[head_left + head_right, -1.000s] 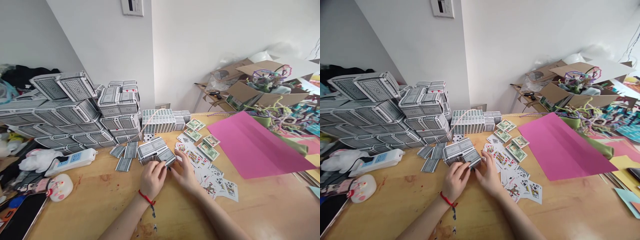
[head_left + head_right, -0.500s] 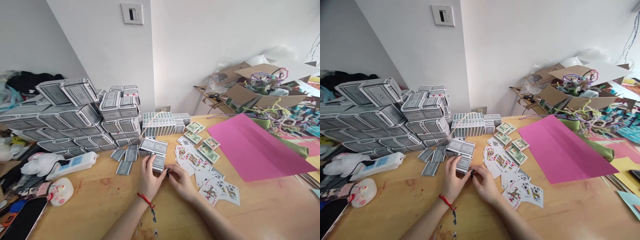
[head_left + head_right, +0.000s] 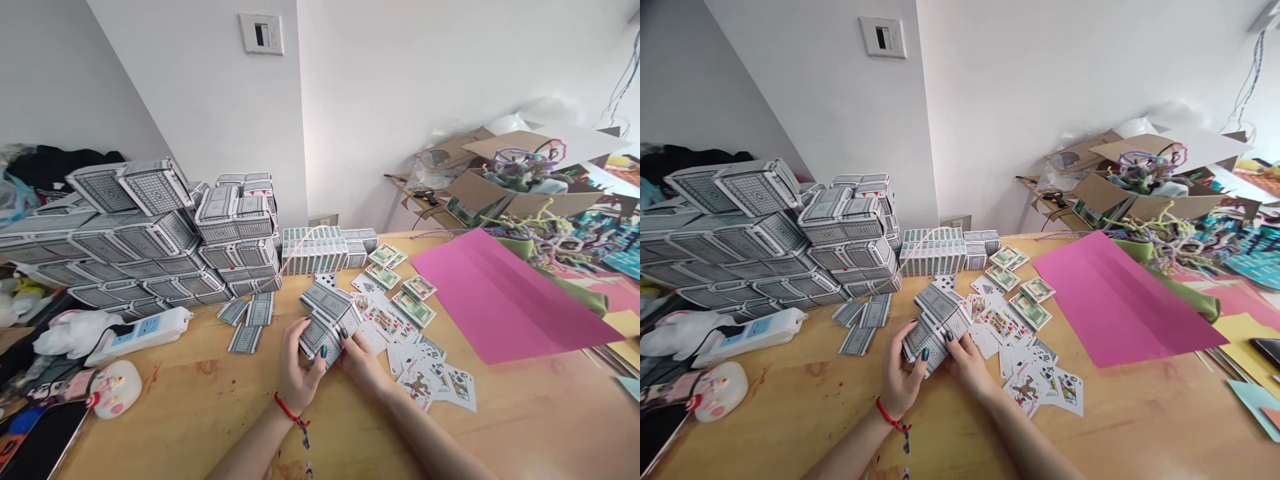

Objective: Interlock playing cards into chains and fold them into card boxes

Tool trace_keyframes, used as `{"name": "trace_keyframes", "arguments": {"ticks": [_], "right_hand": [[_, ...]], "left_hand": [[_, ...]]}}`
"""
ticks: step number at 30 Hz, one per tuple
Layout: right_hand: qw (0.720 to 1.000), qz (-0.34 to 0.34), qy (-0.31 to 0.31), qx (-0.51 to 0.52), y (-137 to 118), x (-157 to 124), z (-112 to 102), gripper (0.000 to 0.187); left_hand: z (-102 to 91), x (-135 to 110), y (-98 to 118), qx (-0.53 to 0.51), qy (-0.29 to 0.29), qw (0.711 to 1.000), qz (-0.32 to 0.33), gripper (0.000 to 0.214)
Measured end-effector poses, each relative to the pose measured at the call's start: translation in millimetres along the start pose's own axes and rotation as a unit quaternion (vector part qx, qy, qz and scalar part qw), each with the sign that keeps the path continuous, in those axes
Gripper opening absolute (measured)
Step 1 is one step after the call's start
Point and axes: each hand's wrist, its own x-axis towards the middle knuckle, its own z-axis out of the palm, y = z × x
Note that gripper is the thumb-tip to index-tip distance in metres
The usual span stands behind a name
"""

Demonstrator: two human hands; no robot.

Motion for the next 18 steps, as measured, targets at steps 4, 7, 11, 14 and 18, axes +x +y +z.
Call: {"name": "trace_keyframes", "arguments": {"ticks": [4, 7, 11, 14, 18], "right_hand": [[1.000, -0.003, -0.007, 0.011, 1, -3, 4, 0.048], [1.000, 0.004, -0.009, 0.027, 3, -3, 0, 0.048], [1.000, 0.000, -0.008, 0.027, 8, -4, -6, 0.047], [1.000, -0.007, -0.007, 0.005, 10, -4, -7, 0.048], [1.000, -0.012, 0.002, 0.009, 3, -1, -4, 0.046]], "left_hand": [[-1.5, 0, 2, 0.020, -0.027, 0.999, 0.024, 0.040], [-1.5, 1, 3, 0.037, -0.041, 0.997, 0.060, 0.040], [0.7, -1, 4, 0.045, -0.045, 0.991, 0.117, 0.043], [1.3, -1, 5, 0.058, -0.058, 0.988, 0.134, 0.045], [1.2, -1, 5, 0.051, -0.058, 0.987, 0.140, 0.047]]}}
